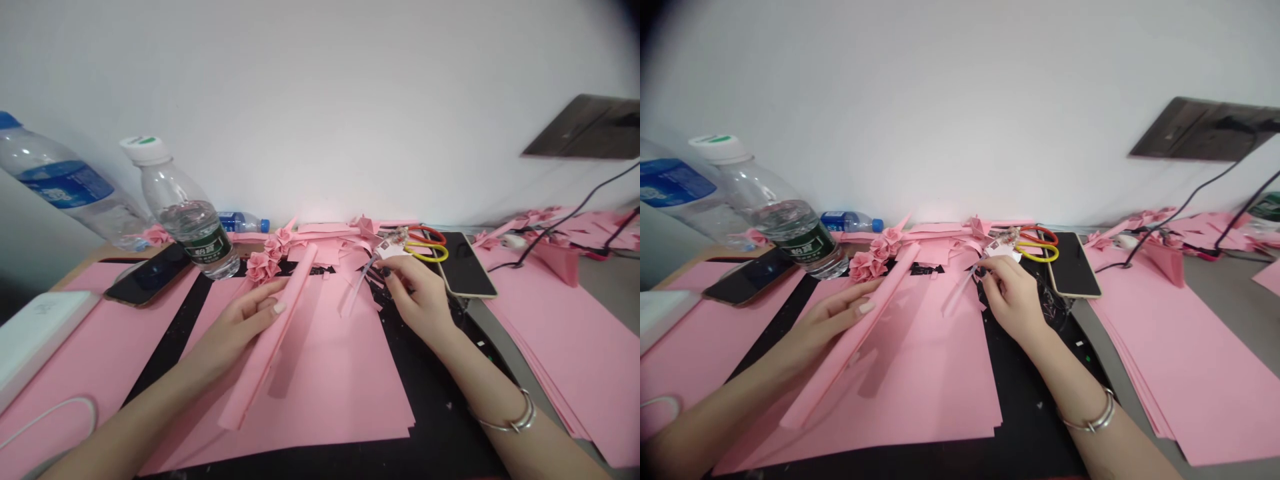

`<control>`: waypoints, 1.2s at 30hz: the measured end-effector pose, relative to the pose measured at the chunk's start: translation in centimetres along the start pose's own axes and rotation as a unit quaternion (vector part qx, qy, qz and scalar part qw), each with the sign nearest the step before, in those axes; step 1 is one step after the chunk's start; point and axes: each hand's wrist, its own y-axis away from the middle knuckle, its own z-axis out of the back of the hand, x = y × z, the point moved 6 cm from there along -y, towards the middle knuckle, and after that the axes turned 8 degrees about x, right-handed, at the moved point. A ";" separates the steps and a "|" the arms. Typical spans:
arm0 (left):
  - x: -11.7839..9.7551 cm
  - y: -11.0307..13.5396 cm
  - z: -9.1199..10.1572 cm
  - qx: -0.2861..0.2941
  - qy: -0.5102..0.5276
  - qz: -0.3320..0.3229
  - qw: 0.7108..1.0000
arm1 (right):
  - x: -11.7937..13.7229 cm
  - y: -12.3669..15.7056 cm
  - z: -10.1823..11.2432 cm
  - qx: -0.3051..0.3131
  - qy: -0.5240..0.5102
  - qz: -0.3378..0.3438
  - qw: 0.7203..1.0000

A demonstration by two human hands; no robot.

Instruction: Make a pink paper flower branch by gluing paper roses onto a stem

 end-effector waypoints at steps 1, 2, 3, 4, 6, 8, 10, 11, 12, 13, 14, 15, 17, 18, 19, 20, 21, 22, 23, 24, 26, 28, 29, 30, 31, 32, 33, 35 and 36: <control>0.2 0.0 0.4 -0.008 0.036 0.017 0.999 | 0.2 0.0 -0.4 0.020 -0.002 0.008 1.000; 0.3 0.0 0.8 -0.019 0.069 0.032 0.997 | 0.4 0.1 -0.8 0.040 -0.004 0.018 0.999; 0.2 0.1 1.1 -0.029 0.094 0.042 0.994 | 0.6 0.1 -1.2 0.058 -0.005 0.031 0.998; 0.1 0.1 1.5 -0.035 0.109 0.045 0.992 | 0.9 0.2 -1.7 0.072 -0.008 0.046 0.996; -0.4 0.0 1.6 -0.021 0.125 0.045 0.991 | 1.4 0.4 -2.4 0.083 -0.013 0.074 0.994; -0.6 -0.2 1.2 0.012 0.131 0.050 0.990 | 1.8 0.6 -2.9 0.073 -0.011 0.085 0.994; -0.7 -0.5 0.4 0.043 0.126 0.055 0.989 | 2.0 0.8 -3.1 0.046 0.001 0.078 0.996; -0.8 -0.6 -0.2 0.062 0.120 0.055 0.989 | 2.1 0.8 -3.1 0.035 0.008 0.067 0.997; -0.8 -0.7 -0.8 0.080 0.107 0.054 0.990 | 2.1 0.9 -3.1 0.027 0.014 0.054 0.998; -0.8 -0.8 -1.5 0.098 0.087 0.051 0.990 | 2.0 0.9 -3.2 0.025 0.019 0.039 0.999; -0.8 -1.0 -2.1 0.114 0.072 0.044 0.990 | 2.0 0.9 -3.3 0.026 0.022 0.025 0.999; -0.9 -1.2 -2.7 0.128 0.062 0.033 0.989 | 1.9 1.0 -3.3 0.028 0.023 0.014 0.999; -0.8 -1.5 -3.7 0.151 0.067 0.011 0.986 | 1.8 1.0 -3.4 0.022 0.023 0.001 0.999; -0.8 -1.7 -4.0 0.160 0.078 0.004 0.984 | 1.7 1.0 -3.4 0.018 0.022 -0.001 1.000; -0.6 -1.8 -4.3 0.168 0.094 0.000 0.981 | 1.7 1.0 -3.3 0.014 0.020 0.000 1.000; -0.5 -1.9 -4.5 0.175 0.110 0.001 0.979 | 1.6 1.0 -3.3 0.012 0.018 0.001 1.000; -0.3 -2.0 -4.6 0.179 0.124 0.005 0.976 | 1.6 1.0 -3.3 0.011 0.016 0.003 1.000; -0.2 -2.0 -4.7 0.183 0.136 0.010 0.974 | 1.6 1.0 -3.3 0.011 0.014 0.006 1.000; -0.1 -2.0 -4.7 0.184 0.143 0.015 0.972 | 1.7 1.0 -3.3 0.011 0.012 0.009 1.000; 0.0 -2.0 -4.6 0.183 0.148 0.020 0.972 | 1.7 1.0 -3.2 0.010 0.010 0.012 1.000; 0.1 -1.9 -4.6 0.184 0.155 0.026 0.970 | 1.8 0.9 -3.0 0.007 0.006 0.015 1.000; 0.2 -1.8 -4.5 0.188 0.162 0.029 0.968 | 1.8 0.9 -2.7 -0.002 0.004 0.013 1.000; 0.2 -1.7 -4.4 0.189 0.163 0.029 0.968 | 1.8 0.9 -2.5 -0.006 0.004 0.008 1.000; 0.3 -1.6 -4.4 0.189 0.160 0.029 0.968 | 1.6 0.8 -2.4 -0.007 0.004 0.000 1.000; 0.3 -1.6 -4.3 0.187 0.151 0.029 0.970 | 1.5 0.8 -2.2 -0.008 0.002 -0.010 1.000; 0.4 -1.5 -4.2 0.183 0.137 0.030 0.973 | 1.2 0.8 -2.0 -0.010 -0.002 -0.023 1.000; 0.5 -1.5 -4.1 0.177 0.119 0.033 0.977 | 0.8 0.8 -1.8 -0.016 -0.006 -0.039 0.999; 0.9 -1.6 -3.8 0.168 0.094 0.038 0.980 | -0.2 0.9 -1.1 -0.042 -0.014 -0.079 0.996; 1.2 -1.6 -3.8 0.169 0.100 0.039 0.980 | -0.8 1.0 -0.7 -0.058 -0.017 -0.101 0.993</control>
